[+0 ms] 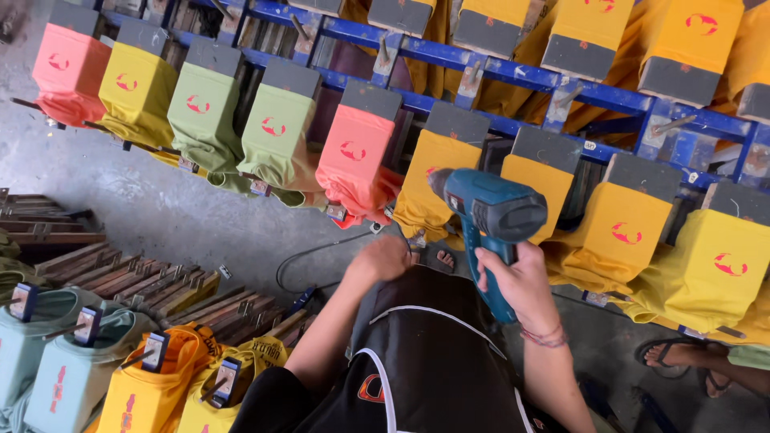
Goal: The person uses a heat gun to dry ink on several small bags mounted on a printing rack, then uses a putty knife to apply and spread black ink across a screen printing frame.
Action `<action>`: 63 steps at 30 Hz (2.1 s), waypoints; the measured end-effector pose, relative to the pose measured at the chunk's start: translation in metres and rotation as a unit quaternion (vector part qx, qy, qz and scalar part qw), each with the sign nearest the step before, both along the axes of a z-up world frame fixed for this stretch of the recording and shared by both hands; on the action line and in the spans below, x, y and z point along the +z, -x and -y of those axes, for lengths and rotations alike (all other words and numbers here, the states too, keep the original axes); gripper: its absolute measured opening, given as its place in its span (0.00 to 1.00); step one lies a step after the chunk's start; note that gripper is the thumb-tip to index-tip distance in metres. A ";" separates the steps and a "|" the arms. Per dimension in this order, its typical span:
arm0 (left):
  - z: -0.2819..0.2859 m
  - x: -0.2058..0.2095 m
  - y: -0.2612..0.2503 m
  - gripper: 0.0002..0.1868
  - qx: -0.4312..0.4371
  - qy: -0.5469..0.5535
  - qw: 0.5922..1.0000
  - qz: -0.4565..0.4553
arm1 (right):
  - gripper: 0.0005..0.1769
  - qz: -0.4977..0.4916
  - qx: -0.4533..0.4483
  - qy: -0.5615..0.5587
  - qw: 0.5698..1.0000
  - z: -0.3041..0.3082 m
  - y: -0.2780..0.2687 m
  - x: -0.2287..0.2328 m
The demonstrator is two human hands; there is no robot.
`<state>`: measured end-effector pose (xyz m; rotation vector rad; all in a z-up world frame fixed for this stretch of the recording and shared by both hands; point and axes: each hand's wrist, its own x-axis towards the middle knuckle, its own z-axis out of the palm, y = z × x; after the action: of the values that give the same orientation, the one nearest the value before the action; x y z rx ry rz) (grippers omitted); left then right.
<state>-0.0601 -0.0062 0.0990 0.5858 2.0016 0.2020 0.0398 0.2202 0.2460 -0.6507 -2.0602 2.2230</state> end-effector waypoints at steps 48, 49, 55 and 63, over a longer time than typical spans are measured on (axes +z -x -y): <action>0.018 -0.020 0.067 0.15 0.107 -0.465 0.771 -0.421 | 0.05 0.072 -0.094 -0.051 0.992 0.048 0.031 0.000; 0.020 -0.031 0.069 0.11 0.108 -0.475 0.763 -0.425 | 0.04 0.069 -0.088 -0.044 0.993 0.049 0.034 0.001; 0.018 -0.022 0.076 0.07 0.121 -0.531 0.733 -0.408 | 0.05 0.088 -0.094 -0.038 0.991 0.051 0.025 0.008; -0.001 0.010 0.077 0.22 0.106 -0.511 0.760 -0.389 | 0.07 0.078 -0.096 -0.053 0.991 0.044 0.010 0.006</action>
<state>-0.1369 -0.0052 0.1093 1.2677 2.6594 1.4673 0.0299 0.1767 0.2517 -0.9963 -2.0655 2.0022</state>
